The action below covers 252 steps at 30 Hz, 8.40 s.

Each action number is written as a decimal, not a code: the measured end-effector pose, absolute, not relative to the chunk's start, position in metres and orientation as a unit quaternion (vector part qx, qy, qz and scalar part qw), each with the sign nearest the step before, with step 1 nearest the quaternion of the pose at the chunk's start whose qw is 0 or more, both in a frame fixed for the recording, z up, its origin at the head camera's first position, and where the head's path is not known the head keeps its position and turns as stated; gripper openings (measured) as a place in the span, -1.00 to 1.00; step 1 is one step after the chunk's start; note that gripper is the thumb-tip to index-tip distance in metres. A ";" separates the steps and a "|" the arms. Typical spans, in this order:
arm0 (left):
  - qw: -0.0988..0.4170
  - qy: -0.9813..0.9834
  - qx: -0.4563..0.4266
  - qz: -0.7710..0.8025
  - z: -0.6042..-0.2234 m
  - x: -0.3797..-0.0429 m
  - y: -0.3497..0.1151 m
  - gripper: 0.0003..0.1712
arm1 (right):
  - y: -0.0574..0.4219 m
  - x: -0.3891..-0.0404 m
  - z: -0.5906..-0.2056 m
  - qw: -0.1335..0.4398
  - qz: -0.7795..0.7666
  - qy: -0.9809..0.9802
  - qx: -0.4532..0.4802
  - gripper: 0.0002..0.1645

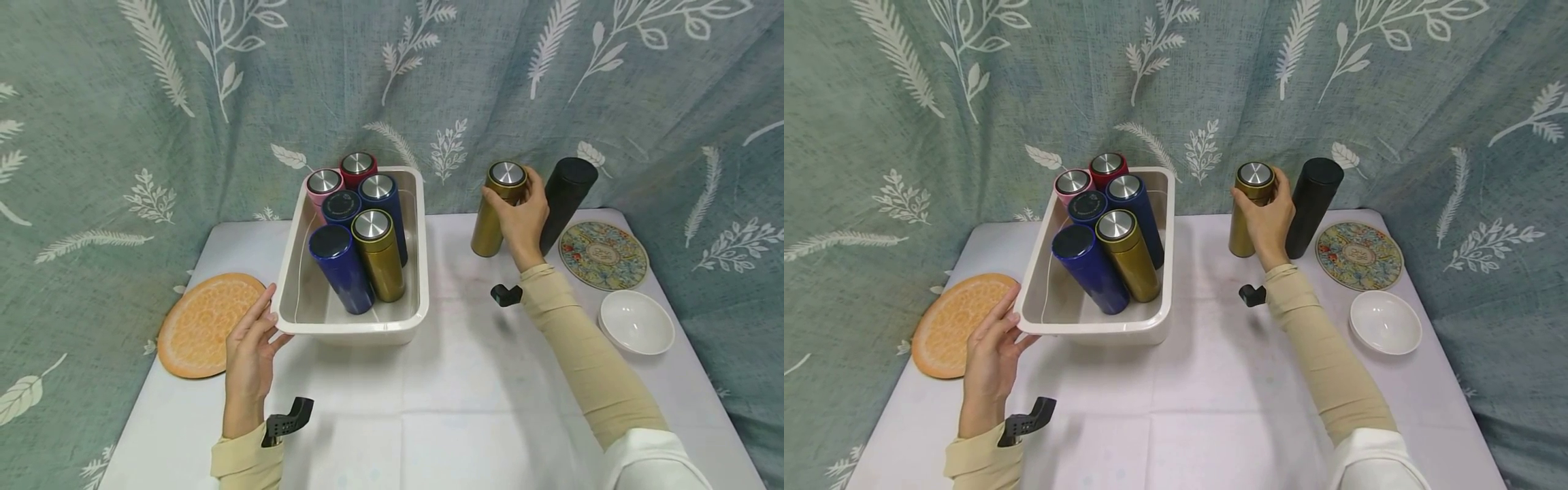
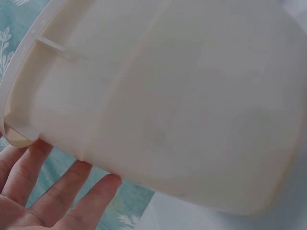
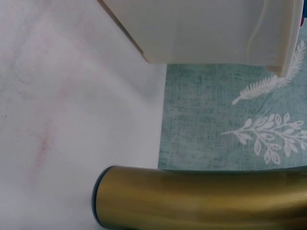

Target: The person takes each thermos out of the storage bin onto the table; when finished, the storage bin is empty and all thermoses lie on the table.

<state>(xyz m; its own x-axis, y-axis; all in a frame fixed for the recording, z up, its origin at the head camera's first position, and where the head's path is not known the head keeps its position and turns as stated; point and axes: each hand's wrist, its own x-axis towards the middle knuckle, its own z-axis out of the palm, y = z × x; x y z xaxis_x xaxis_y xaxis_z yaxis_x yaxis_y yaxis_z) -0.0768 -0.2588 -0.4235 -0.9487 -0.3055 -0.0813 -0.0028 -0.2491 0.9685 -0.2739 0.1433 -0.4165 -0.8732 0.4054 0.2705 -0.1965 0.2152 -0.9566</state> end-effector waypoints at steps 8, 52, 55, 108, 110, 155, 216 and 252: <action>0.079 -0.625 0.120 -0.768 -0.419 -0.080 -0.259 -0.45 | 0.145 -0.273 -0.412 0.233 0.606 -0.757 -0.076 -0.02; 0.072 -0.626 0.118 -0.767 -0.423 -0.082 -0.263 -0.44 | 0.060 -0.185 -0.334 0.076 0.678 -0.716 0.148 -0.23; 0.072 -0.625 0.117 -0.768 -0.423 -0.082 -0.263 -0.44 | 0.053 -0.182 -0.337 0.050 0.688 -0.708 0.152 -0.24; 0.066 -0.631 0.110 -0.766 -0.425 -0.082 -0.264 -0.43 | 0.007 -0.211 -0.373 -0.063 0.636 -0.756 0.144 -0.10; 0.065 -0.631 0.109 -0.765 -0.425 -0.082 -0.264 -0.43 | 0.007 -0.211 -0.373 -0.063 0.632 -0.758 0.145 -0.09; 0.064 -0.627 0.108 -0.769 -0.425 -0.082 -0.264 -0.43 | 0.024 -0.208 -0.339 -0.017 0.667 -0.729 0.153 -0.15; 0.060 -0.630 0.109 -0.767 -0.426 -0.082 -0.265 -0.43 | 0.103 -0.229 -0.278 0.215 0.658 -0.717 0.088 -0.20; 0.060 -0.622 0.100 -0.775 -0.428 -0.082 -0.267 -0.43 | 0.092 -0.282 -0.363 0.144 0.522 -0.841 0.022 -0.10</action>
